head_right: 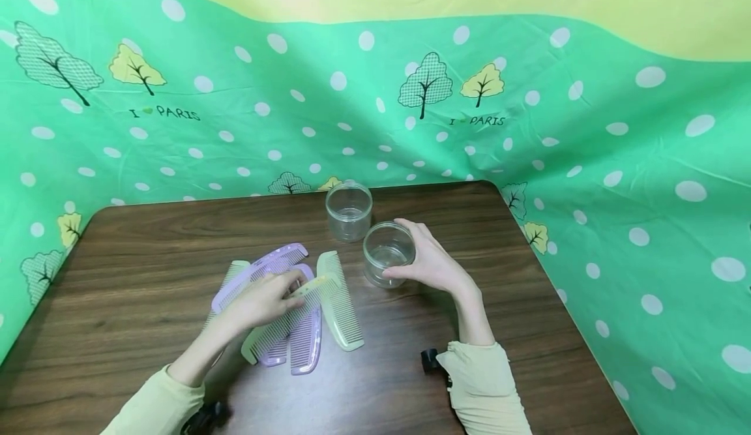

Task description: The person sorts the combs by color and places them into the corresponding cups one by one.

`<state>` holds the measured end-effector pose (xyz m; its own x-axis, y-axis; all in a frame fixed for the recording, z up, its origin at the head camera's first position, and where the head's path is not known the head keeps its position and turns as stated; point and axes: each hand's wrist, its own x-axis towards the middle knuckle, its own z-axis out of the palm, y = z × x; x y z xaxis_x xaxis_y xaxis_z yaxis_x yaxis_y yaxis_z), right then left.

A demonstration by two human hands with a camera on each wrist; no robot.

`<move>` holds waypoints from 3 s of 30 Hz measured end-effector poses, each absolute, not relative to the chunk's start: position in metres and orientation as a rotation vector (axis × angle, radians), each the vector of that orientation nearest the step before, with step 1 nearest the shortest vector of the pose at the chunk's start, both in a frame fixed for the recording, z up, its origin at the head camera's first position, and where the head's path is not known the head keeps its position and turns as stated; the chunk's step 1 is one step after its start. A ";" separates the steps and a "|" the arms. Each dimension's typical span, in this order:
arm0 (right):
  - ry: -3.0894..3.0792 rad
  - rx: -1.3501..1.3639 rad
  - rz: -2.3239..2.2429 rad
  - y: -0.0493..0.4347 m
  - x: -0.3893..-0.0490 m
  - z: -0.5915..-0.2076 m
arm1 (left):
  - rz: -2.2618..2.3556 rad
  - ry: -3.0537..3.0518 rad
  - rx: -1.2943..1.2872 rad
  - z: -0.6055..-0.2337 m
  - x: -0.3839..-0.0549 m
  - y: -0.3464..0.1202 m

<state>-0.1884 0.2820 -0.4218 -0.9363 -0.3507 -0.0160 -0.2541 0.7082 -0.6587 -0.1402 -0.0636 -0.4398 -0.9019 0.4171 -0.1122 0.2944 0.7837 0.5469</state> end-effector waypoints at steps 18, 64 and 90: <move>2.766 -0.497 -1.044 0.281 -0.192 -0.419 | 1.085 2.725 0.648 -0.407 -0.157 -0.067; 2.679 -0.558 -1.113 0.277 -0.187 -0.421 | 2.069 2.446 0.641 -0.371 -0.212 0.035; 2.685 -0.522 -1.095 0.279 -0.188 -0.423 | 1.816 2.598 0.619 -0.410 -0.216 0.044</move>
<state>-0.1884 0.2787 -0.4232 -0.9190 -0.3916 -0.0462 -0.2475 0.6641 -0.7055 -0.2163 0.0439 -0.4096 -0.9227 0.2585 0.2860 0.3574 0.2952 0.8861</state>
